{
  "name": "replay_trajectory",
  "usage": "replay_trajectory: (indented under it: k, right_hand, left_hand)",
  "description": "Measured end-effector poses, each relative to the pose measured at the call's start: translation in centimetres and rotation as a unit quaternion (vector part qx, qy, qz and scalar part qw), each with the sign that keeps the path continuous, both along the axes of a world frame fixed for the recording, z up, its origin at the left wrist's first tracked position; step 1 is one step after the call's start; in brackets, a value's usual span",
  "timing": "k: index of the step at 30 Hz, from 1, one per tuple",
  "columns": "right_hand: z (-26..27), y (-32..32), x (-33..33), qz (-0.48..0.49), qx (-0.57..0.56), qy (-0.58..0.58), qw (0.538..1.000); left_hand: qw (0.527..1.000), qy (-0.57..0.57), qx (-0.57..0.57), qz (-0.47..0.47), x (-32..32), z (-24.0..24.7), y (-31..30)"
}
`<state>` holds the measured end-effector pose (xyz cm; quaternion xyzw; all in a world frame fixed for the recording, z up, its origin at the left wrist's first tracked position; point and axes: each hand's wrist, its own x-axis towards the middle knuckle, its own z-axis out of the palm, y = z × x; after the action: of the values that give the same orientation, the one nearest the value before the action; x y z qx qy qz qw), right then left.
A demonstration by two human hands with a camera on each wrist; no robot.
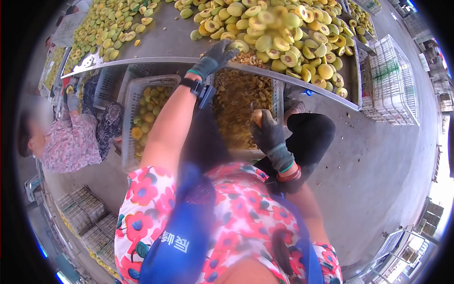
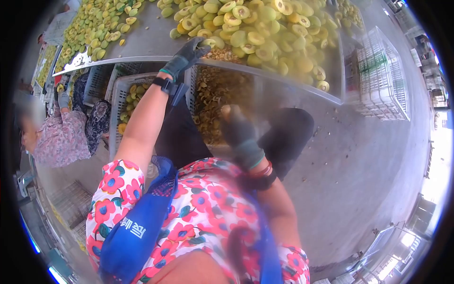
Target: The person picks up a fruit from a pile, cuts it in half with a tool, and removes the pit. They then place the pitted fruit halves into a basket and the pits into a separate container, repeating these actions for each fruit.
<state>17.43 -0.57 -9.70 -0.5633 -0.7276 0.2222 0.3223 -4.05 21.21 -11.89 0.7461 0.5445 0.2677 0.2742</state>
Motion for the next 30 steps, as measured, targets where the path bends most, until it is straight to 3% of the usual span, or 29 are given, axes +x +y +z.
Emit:
replay_trajectory:
  k: [3,7,8,11,12,15,18,21,23,25,28,30]
  right_hand:
    - [-0.1,0.6,-0.4,0.002,0.002,0.090,0.996]
    - [1.6,0.3,-0.8,0.033,-0.099,0.254,0.962]
    - [2.3,0.1,-0.9,0.042,-0.117,0.286,0.950]
    - [3.6,-0.3,-1.4,0.054,-0.104,0.318,0.941]
    - [4.1,-0.5,-1.6,0.046,-0.106,0.321,0.940]
    - [4.3,-1.0,-1.9,0.035,-0.100,0.327,0.939]
    - [4.3,-1.4,-1.8,0.035,-0.080,0.309,0.947]
    - [4.7,-1.7,-1.9,0.041,-0.109,0.335,0.935]
    - [6.1,-1.9,-1.9,0.050,-0.188,0.419,0.887]
    - [8.3,-2.2,-1.8,0.063,-0.301,0.540,0.783]
    - [8.5,-2.3,-1.5,0.100,-0.305,0.541,0.777]
    - [7.4,-2.3,-2.1,0.079,-0.215,0.454,0.861]
  left_hand:
    - [0.960,-0.266,-0.080,-0.043,1.1,5.4,-6.4]
    - [0.804,-0.542,-0.193,-0.148,2.1,7.0,-12.3]
    - [0.799,-0.555,-0.195,-0.127,2.7,7.6,-13.3]
    - [0.855,-0.485,-0.161,-0.091,4.1,9.7,-16.3]
    - [0.838,-0.513,-0.176,-0.057,4.8,9.6,-16.9]
    - [0.857,-0.495,-0.128,-0.055,5.6,9.2,-18.0]
    - [0.909,-0.412,-0.022,-0.063,5.9,9.1,-18.5]
    - [0.916,-0.392,0.046,-0.068,6.4,8.8,-18.9]
    - [0.920,-0.376,0.084,-0.068,6.8,8.4,-19.1]
    - [0.921,-0.366,0.113,-0.070,6.9,8.2,-19.3]
    - [0.923,-0.352,0.133,-0.078,6.8,8.2,-19.5]
    - [0.929,-0.334,0.135,-0.086,6.6,8.3,-19.7]
